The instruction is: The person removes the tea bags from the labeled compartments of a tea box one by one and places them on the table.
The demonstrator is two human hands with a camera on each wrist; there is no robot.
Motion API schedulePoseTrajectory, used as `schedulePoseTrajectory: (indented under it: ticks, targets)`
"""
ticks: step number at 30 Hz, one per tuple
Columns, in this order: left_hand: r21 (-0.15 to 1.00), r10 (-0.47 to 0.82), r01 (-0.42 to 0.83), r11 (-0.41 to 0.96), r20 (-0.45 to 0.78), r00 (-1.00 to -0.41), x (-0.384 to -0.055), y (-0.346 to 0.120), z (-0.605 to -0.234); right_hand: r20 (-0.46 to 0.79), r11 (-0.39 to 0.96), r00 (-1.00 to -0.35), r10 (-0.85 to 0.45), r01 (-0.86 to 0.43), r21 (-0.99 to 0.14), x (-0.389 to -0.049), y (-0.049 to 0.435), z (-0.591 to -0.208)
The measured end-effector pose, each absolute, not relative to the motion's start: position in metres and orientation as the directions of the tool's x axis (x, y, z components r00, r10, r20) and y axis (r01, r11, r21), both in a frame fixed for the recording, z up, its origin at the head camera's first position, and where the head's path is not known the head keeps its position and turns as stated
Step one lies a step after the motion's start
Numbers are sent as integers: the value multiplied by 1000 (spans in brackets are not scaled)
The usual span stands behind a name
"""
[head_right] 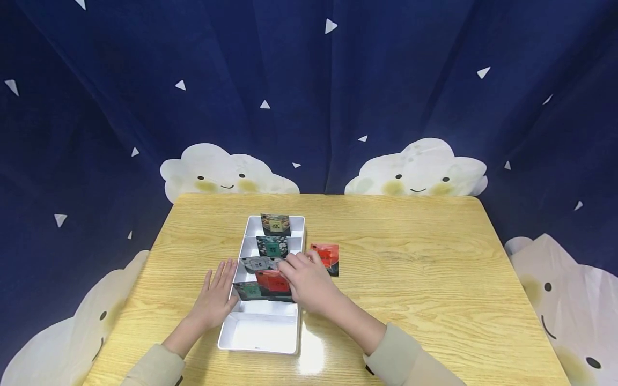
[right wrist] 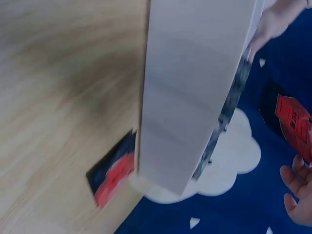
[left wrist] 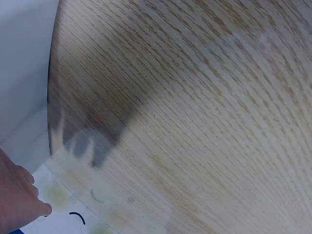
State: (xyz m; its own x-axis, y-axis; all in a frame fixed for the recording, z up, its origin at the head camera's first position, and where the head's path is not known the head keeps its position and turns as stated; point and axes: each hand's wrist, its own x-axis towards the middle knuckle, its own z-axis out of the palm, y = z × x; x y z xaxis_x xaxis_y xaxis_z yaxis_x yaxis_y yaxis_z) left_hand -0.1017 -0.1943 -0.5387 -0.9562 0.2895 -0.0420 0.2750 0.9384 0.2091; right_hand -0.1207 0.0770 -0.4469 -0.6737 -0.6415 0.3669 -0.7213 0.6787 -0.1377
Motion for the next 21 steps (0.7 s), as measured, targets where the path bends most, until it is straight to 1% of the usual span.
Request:
schedulePoseTrajectory:
  ticks: [7, 13, 17, 21]
  targets:
    - [210, 286, 272, 939, -43, -957, -102, -194, -539, 392, 754, -749, -534, -632, -179, -139, 109, -445]
    - [211, 289, 273, 939, -46, -956, -102, -194, -538, 419, 801, -788, -451, -565, -199, -153, 143, -448]
    - [212, 288, 271, 939, -52, -956, -101, -194, -538, 400, 828, -815, -419, -524, -200, -161, 167, -454]
    - [207, 287, 270, 940, -54, -956, -102, -194, -538, 348, 856, -852, -392, -476, -203, -166, 186, -464]
